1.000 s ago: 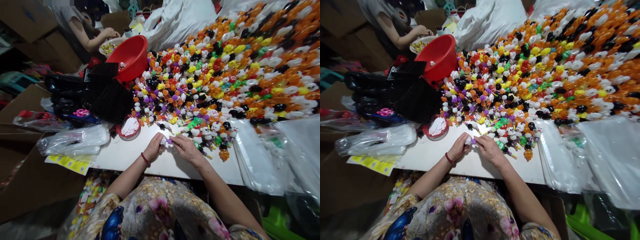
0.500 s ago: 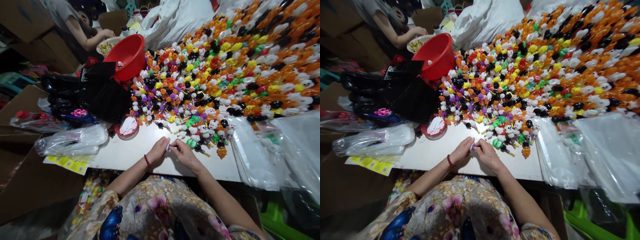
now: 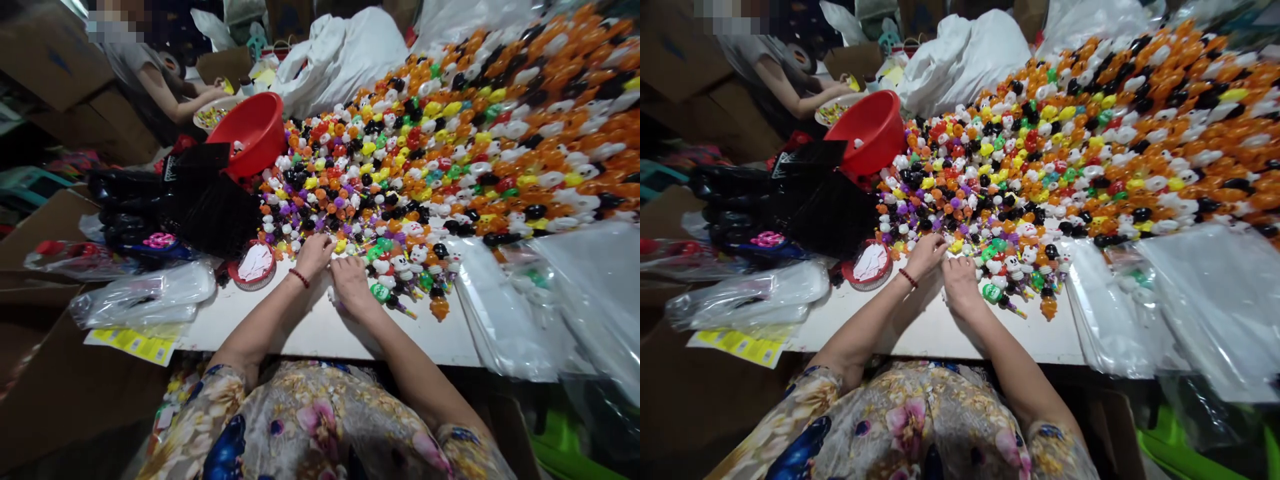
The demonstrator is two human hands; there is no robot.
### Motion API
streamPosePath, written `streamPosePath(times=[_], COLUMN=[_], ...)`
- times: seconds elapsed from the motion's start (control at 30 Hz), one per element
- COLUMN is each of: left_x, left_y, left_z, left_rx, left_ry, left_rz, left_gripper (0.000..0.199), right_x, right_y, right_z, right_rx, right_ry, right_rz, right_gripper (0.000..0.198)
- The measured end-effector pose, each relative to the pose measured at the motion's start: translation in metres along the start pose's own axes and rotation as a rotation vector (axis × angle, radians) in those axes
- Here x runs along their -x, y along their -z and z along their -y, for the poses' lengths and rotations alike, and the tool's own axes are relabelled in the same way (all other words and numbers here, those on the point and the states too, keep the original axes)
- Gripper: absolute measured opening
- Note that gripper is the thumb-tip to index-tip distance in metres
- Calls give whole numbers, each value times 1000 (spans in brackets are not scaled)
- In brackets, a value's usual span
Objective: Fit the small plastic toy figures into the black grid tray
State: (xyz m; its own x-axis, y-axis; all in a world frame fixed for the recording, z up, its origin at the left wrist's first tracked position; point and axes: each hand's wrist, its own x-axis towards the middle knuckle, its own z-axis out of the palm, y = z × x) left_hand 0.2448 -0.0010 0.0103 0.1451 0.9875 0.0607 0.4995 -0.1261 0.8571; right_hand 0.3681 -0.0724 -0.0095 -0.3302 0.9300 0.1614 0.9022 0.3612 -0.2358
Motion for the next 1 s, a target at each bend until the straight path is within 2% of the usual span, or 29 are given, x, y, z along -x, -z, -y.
streamPosePath(times=[0.17,0.37,0.47,0.53,0.63,0.7,0.77,0.87,1.0], left_x=[-47,-54,-47,-38,-19,-4,9,27,43], left_y=[-29,-39,-31,-21,-6,3,8,10,6], left_z=[4,9,10,8,5,4,4,2,-1], left_rx=[38,95,105,167,504,769,926,1005,1032], left_ry=[15,55,80,111,245,340,406,455,429], left_rz=[186,240,221,178,120,112,114,117,173], left_gripper=[36,34,32,27,19,20,23,27,31], right_x=[-29,-17,-6,2,17,26,34,40,43], right_y=[-22,-23,-16,-9,-1,3,5,6,5], right_z=[3,-1,-1,-3,-10,-14,-15,-13,-10], right_rx=[60,56,40,-1,-148,-277,-387,-466,-480], right_ry=[-35,-31,-47,-67,-88,-106,-120,-136,-143], right_rz=[46,105,83,23,-105,-181,-239,-287,-315], right_gripper=[31,26,25,27,31,33,33,32,31])
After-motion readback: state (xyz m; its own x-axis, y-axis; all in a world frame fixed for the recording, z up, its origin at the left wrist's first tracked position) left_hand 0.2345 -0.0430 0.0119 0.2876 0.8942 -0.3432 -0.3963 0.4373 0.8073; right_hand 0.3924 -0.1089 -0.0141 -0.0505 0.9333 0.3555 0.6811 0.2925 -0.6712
